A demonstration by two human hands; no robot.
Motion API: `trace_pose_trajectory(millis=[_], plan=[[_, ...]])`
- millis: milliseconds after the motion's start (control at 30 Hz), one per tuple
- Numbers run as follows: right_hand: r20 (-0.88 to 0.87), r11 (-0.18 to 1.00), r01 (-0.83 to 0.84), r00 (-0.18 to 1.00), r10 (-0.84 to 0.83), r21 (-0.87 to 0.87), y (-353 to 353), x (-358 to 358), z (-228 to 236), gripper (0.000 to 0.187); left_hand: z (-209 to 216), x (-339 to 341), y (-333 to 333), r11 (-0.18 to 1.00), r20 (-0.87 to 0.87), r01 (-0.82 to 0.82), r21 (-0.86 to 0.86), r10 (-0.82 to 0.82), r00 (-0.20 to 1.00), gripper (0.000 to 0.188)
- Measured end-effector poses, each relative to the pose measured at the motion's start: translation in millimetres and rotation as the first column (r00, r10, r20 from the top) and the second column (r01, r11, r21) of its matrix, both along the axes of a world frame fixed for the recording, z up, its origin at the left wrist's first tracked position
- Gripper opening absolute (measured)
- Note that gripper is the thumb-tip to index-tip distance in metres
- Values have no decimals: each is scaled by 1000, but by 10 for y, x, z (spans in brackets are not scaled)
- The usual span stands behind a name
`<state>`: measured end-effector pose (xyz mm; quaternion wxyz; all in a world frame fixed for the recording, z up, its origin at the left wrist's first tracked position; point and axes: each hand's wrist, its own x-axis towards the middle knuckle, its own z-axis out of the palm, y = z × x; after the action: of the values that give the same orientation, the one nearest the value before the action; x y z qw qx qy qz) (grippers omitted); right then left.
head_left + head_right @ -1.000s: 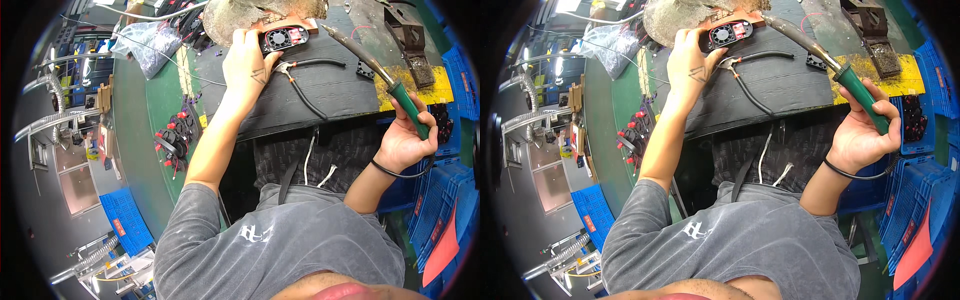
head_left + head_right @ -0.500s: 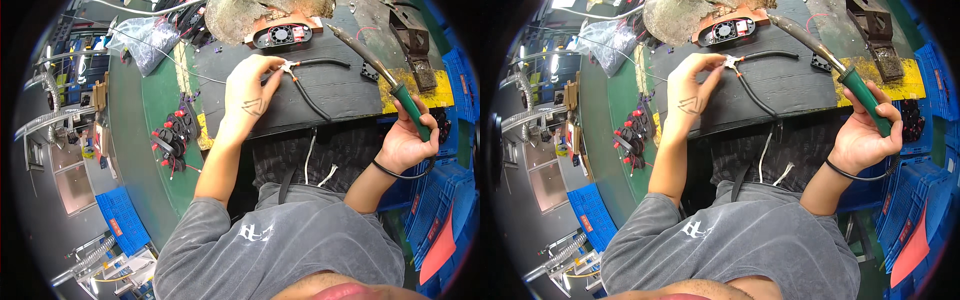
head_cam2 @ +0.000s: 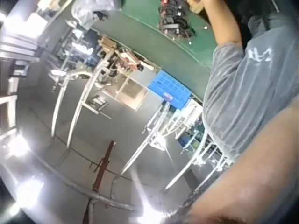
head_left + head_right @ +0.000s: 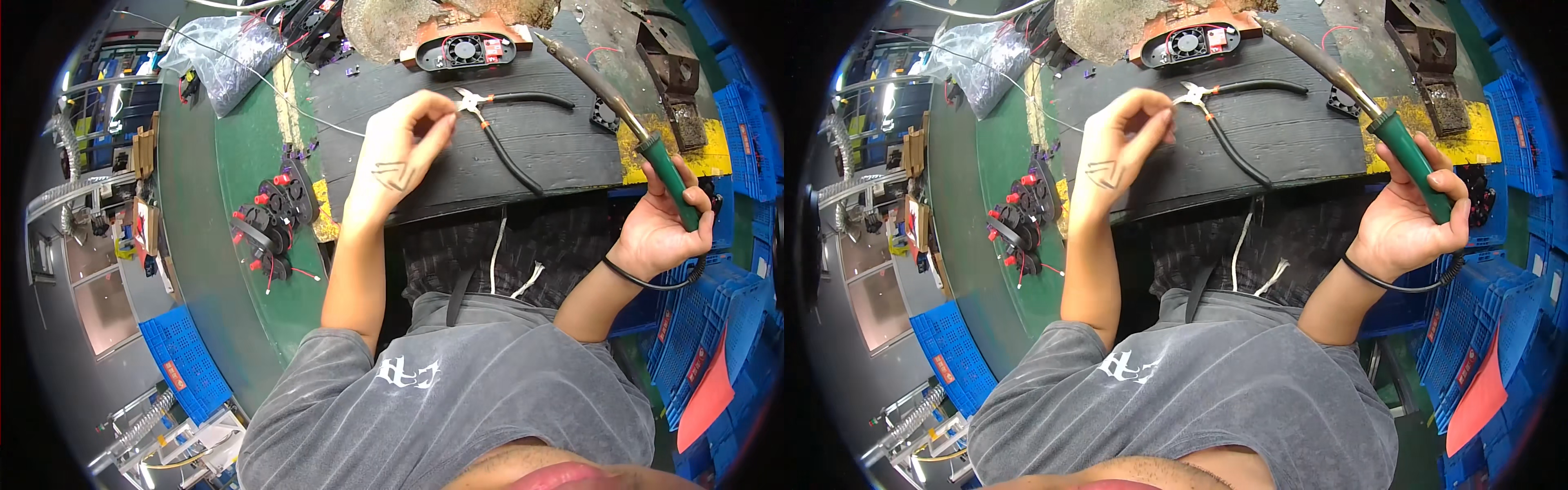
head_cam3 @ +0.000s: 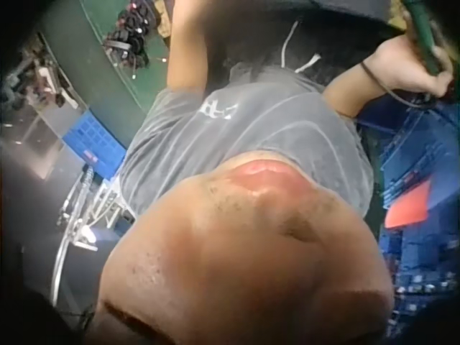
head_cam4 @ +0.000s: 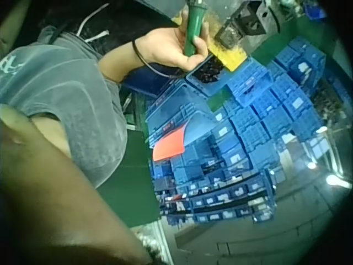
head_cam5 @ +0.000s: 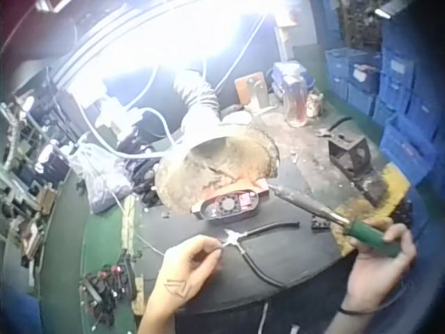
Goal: Assembling and soldering components onto a small electronic device featuring a cooling fan at a factory workbench.
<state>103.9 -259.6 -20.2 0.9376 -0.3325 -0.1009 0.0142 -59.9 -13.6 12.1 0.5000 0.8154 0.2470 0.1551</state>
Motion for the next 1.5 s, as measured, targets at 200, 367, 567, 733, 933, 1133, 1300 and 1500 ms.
trace_pose_trajectory(millis=[200, 367, 567, 733, 933, 1133, 1300, 1500], plan=[[18, 999, -8, 1000, 9, -34, -37, -51, 26, 41, 133, 376, 336, 788, 321, -104, 607, -124, 939, 13], [77, 996, 21, 997, -15, -83, -125, -67, 136, 39, 313, 665, 475, 852, 266, 67, 519, -236, 934, 15], [149, 981, 107, 985, -83, -161, -102, -109, 224, 42, -4, 705, 481, 802, 317, -95, 589, -122, 941, 19], [178, 970, 118, 981, -81, -212, -23, -104, 301, 42, 90, 703, 381, 864, 331, -75, 498, -110, 937, 29], [190, 947, 66, 982, -6, -313, 104, -42, 433, 41, 204, 630, 403, 902, 354, -63, 428, -103, 930, 32], [199, 934, 63, 980, 8, -353, 298, 80, 566, 42, -187, 806, 607, 765, 752, -271, 585, -386, 534, 16], [226, 899, 33, 971, 74, -437, 303, 114, 705, 42, -194, 714, 580, 818, 594, -206, 537, -193, 781, 9], [230, 875, 22, 968, 103, -484, 360, 62, 694, 41, -242, 713, 595, 803, 612, -230, 550, -199, 766, 8]])
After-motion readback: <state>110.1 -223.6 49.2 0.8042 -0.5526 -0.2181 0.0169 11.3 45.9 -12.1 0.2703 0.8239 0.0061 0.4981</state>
